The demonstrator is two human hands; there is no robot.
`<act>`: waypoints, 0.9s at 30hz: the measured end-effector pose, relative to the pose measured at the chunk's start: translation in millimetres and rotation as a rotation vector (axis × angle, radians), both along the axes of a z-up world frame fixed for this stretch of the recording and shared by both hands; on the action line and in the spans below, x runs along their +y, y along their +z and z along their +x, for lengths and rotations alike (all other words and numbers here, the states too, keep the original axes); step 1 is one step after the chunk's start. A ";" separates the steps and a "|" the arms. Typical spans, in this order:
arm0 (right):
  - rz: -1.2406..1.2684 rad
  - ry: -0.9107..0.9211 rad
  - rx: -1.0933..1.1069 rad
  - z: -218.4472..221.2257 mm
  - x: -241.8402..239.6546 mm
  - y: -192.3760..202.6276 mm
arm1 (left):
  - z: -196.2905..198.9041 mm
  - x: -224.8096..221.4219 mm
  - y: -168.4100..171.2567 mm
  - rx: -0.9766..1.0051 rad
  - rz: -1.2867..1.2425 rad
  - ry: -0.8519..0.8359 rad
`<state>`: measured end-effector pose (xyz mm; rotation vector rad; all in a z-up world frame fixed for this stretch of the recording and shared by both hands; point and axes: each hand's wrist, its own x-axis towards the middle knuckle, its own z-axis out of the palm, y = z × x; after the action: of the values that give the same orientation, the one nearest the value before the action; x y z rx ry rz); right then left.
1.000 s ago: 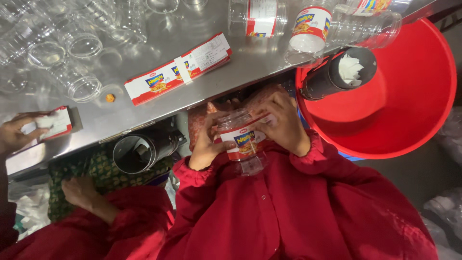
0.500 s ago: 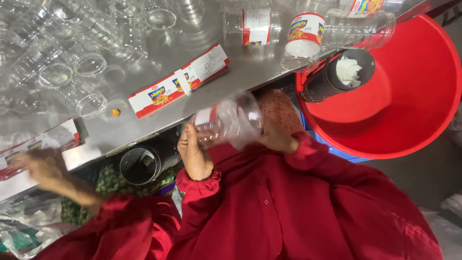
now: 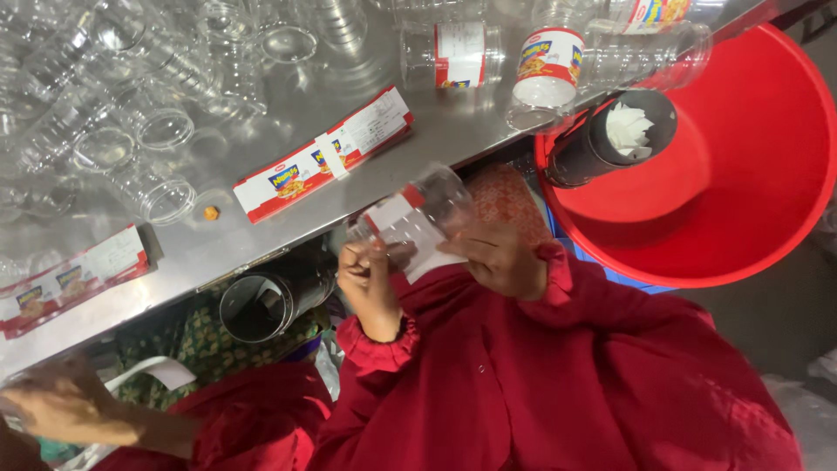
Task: The person applies adhesive labels to clear plastic bottles. They peel a label from a backing sheet, wrap it around the center of a bottle, and place the finished bottle into a red bucket.
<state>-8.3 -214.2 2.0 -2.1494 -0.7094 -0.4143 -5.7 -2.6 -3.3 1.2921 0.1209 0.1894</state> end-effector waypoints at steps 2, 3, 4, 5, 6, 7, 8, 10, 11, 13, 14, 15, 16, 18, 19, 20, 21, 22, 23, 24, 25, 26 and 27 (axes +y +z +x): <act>-0.029 -0.071 -0.104 4.7 -1.7 5.6 | -5.0 -2.4 -2.5 -0.059 0.043 -0.048; -0.044 -0.102 -0.159 9.3 -1.3 10.7 | -7.2 -4.0 -3.4 -0.052 0.055 -0.032; 0.005 -0.105 -0.174 13.8 1.4 16.0 | -10.9 -5.2 -3.8 -0.044 0.068 -0.017; 0.055 -0.103 -0.188 17.9 4.9 20.7 | -14.3 -6.3 -4.3 -0.035 0.081 0.003; 0.106 -0.101 -0.202 20.6 8.1 24.6 | -16.2 -7.1 -5.0 -0.070 0.071 0.003; 0.119 -0.104 -0.190 21.5 10.3 27.8 | -17.8 -8.3 -5.1 -0.105 0.059 0.003; 0.133 -0.107 -0.177 21.4 12.6 29.4 | -18.4 -9.5 -4.4 -0.140 0.048 0.003; 0.178 -0.128 -0.158 21.7 16.1 27.7 | -21.3 -12.7 -0.1 -0.136 0.044 0.025; 0.211 -0.147 -0.151 22.1 18.1 25.0 | -23.0 -13.8 3.1 -0.132 0.042 0.035; 0.327 -0.185 -0.097 18.6 23.6 19.6 | -22.7 -15.6 7.3 -0.155 0.103 0.066; 0.410 -0.204 -0.050 14.3 28.9 18.0 | -22.1 -16.4 7.0 -0.166 0.133 0.082; 0.495 -0.222 -0.003 12.2 32.3 17.2 | -21.7 -16.7 4.0 -0.177 0.164 0.097; 0.512 -0.215 0.038 12.7 31.6 17.4 | -22.2 -16.3 -2.0 -0.188 0.195 0.112; 0.548 -0.202 0.116 19.2 26.1 19.6 | -24.0 -12.6 -22.5 -0.186 0.249 0.178; 0.619 -0.078 0.275 24.3 22.5 20.8 | -23.9 -8.6 -35.3 -0.170 0.273 0.231; 0.685 0.049 0.436 29.5 16.3 22.6 | -23.6 -4.5 -47.3 -0.155 0.296 0.283; 0.747 0.175 0.595 34.5 9.8 25.1 | -21.2 -0.8 -55.8 -0.244 0.131 0.272; 0.623 0.190 0.538 38.1 3.9 28.3 | -17.7 2.5 -59.3 -0.316 0.031 0.271; 0.497 0.198 0.478 41.1 -3.0 32.9 | -15.6 3.6 -57.2 -0.354 -0.020 0.294; 0.371 0.205 0.417 44.4 -8.5 38.1 | -12.6 4.8 -50.1 -0.360 0.024 0.335; 0.261 0.195 0.370 46.6 -12.7 43.7 | -5.2 6.5 -40.5 -0.383 0.063 0.371; 0.152 0.184 0.325 48.9 -16.8 50.3 | 0.2 7.6 -29.9 -0.414 0.074 0.407; 0.043 0.172 0.276 52.2 -21.3 57.9 | 6.2 9.8 -19.9 -0.412 0.080 0.438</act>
<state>43.9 -235.5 60.0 -2.0331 -0.7120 -0.0392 0.5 7.2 -23.2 1.2674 0.0423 0.8364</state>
